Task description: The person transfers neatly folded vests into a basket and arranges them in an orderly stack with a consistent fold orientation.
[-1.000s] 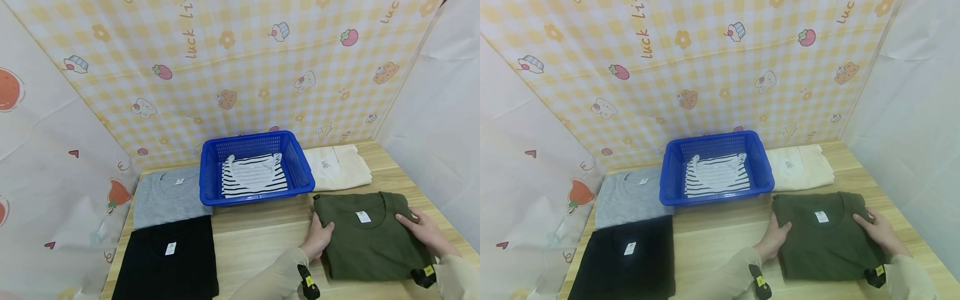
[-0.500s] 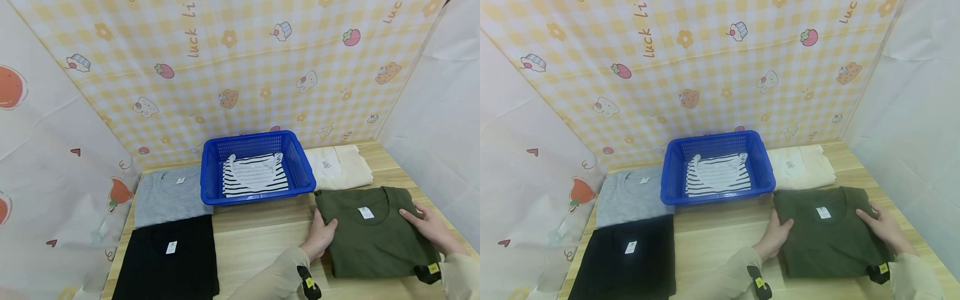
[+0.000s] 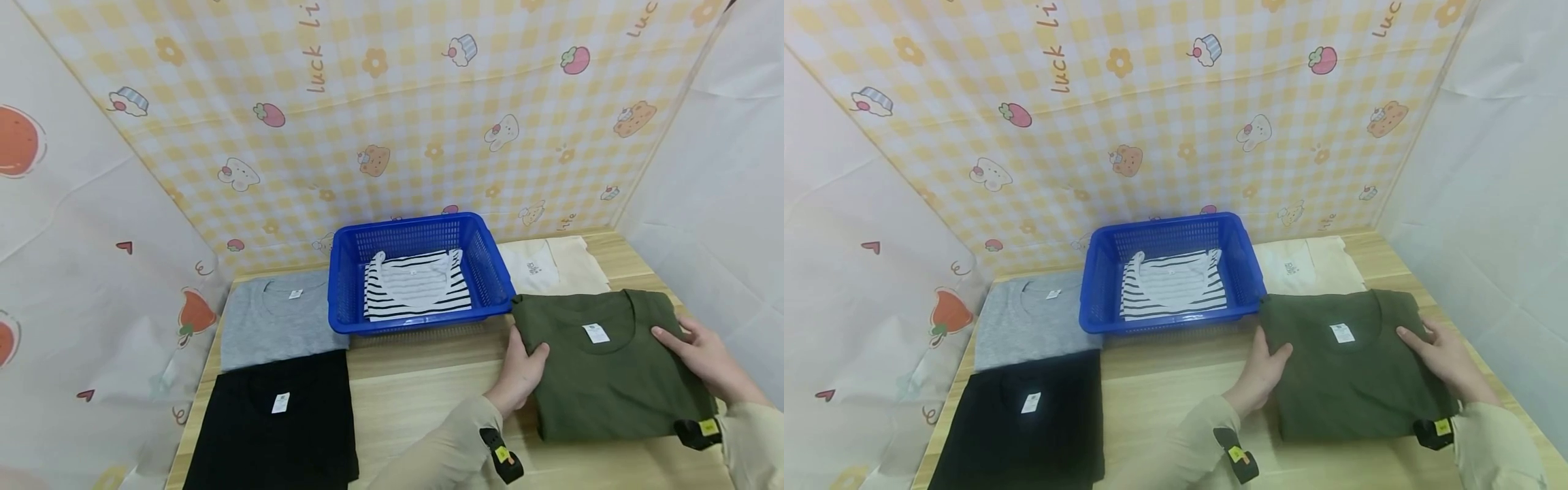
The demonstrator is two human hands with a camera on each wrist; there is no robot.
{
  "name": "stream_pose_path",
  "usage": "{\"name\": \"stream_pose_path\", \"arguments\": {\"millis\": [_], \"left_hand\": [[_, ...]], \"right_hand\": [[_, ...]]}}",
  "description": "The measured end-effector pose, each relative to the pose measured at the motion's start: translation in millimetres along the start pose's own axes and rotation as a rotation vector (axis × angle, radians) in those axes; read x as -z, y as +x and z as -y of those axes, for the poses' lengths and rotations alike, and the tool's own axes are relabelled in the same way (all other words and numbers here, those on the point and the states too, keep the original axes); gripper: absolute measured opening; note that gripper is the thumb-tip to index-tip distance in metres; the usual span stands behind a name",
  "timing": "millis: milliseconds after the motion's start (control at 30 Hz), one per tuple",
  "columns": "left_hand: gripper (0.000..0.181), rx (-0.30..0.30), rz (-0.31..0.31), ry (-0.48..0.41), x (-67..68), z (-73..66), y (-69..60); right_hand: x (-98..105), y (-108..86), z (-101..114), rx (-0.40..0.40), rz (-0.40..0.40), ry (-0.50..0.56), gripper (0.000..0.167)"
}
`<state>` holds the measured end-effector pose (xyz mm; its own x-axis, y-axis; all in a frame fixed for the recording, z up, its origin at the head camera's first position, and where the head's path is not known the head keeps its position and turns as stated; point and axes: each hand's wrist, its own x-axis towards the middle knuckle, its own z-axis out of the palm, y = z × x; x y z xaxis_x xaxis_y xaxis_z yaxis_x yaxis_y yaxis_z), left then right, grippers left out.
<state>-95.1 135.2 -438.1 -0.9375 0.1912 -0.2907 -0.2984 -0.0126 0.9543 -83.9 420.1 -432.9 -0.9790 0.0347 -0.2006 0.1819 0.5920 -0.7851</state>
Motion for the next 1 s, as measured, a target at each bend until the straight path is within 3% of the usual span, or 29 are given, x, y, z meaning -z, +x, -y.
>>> {"name": "stream_pose_path", "arguments": {"millis": [67,267,400,500,667,733,833,1000], "left_hand": [[0.066,-0.014,-0.006,-0.003,3.0,-2.8,1.7],[0.066,-0.039,-0.013,-0.009,13.0,-11.0,6.5],[0.066,-0.053,-0.040,0.004,19.5,-16.2,10.0],[0.066,-0.054,-0.066,0.024,23.6,-19.3,12.4],[0.065,-0.061,-0.085,0.020,32.2,-25.5,14.9],[0.064,-0.068,-0.081,0.010,36.4,-27.9,16.7],[0.060,-0.091,-0.083,0.009,42.6,-30.2,20.7],[0.057,-0.094,-0.069,0.005,54.9,-35.0,26.6]], "right_hand": [[-1,1.1,4,0.001,0.004,0.010,0.046],[-3,6.0,17,-0.003,0.008,0.065,0.023],[-5,12.1,27,0.026,0.020,0.078,0.018],[-8,17.5,34,0.038,0.030,0.019,0.032],[-13,26.2,44,0.042,0.046,0.044,0.044],[-15,29.4,47,0.038,0.050,0.101,0.034],[-17,33.7,54,0.018,0.067,0.099,0.044],[-22,40.5,64,0.015,0.075,0.135,0.028]]}}
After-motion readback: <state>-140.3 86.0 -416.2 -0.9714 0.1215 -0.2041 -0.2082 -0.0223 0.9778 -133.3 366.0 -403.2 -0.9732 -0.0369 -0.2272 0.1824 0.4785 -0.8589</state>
